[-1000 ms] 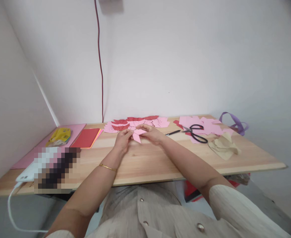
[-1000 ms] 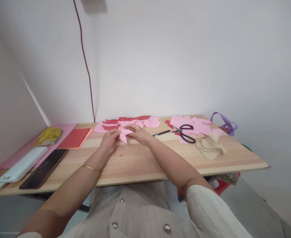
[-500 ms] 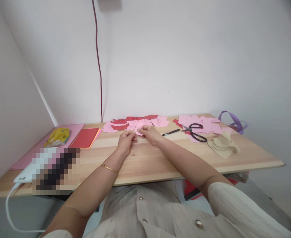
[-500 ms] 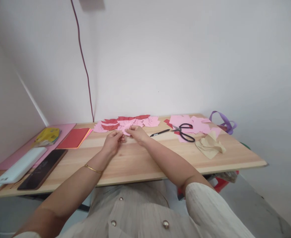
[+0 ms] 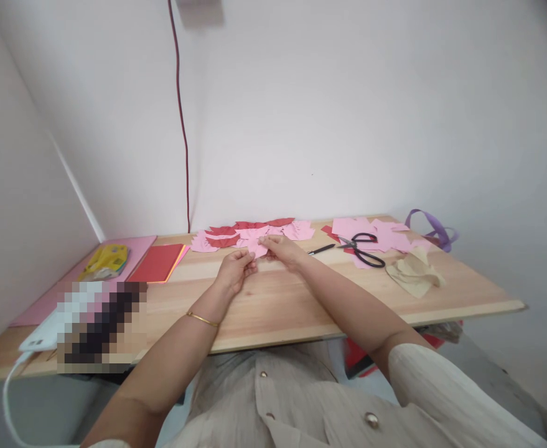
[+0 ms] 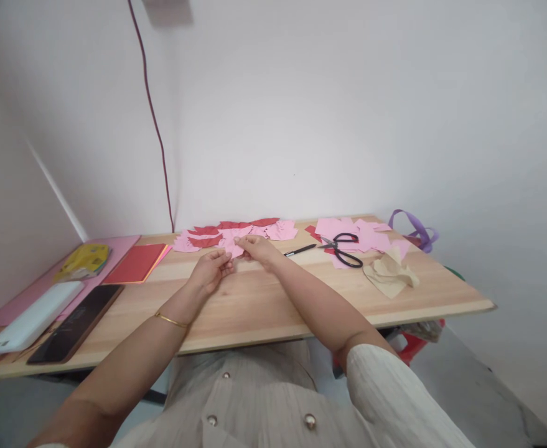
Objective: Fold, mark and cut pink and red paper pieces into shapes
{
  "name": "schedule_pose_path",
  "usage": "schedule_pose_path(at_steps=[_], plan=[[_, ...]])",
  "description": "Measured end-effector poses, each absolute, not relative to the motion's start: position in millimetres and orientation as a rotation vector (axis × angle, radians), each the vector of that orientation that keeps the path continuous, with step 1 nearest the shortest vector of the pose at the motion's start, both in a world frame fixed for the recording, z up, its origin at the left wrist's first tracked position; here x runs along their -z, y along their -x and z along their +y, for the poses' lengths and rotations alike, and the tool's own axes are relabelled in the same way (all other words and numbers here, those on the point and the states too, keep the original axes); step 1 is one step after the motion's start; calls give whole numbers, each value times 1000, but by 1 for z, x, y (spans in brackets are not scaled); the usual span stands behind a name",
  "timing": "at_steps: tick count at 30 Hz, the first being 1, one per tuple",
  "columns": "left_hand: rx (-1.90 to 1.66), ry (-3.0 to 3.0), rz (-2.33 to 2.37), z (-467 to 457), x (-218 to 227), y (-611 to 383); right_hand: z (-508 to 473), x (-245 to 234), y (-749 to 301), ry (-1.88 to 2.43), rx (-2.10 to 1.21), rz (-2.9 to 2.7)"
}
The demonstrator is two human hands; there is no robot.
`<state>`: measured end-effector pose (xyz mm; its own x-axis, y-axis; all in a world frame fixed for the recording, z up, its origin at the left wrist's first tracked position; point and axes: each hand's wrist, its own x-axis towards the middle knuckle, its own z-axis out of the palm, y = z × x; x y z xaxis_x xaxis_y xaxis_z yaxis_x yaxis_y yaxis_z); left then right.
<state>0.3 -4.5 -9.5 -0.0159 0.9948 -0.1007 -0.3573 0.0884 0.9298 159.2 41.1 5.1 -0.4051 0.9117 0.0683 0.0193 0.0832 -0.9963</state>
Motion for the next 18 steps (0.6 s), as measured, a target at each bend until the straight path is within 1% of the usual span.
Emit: schedule_pose_path(at_steps=[3,9,15,18], plan=[[-1362,-781,957,-4,10,0,37,-2,-152,931,-1571,-1515],[-1334,-779,898,-6,10,-2,34,8,-144,876,-1386,-1538],[-1301,-835,890,-9,7,-3,36,8,-147,882,-1358,-1551],[-1290,-849,916,-10,6,-3,37,7,-148,878,-1292,-1592]])
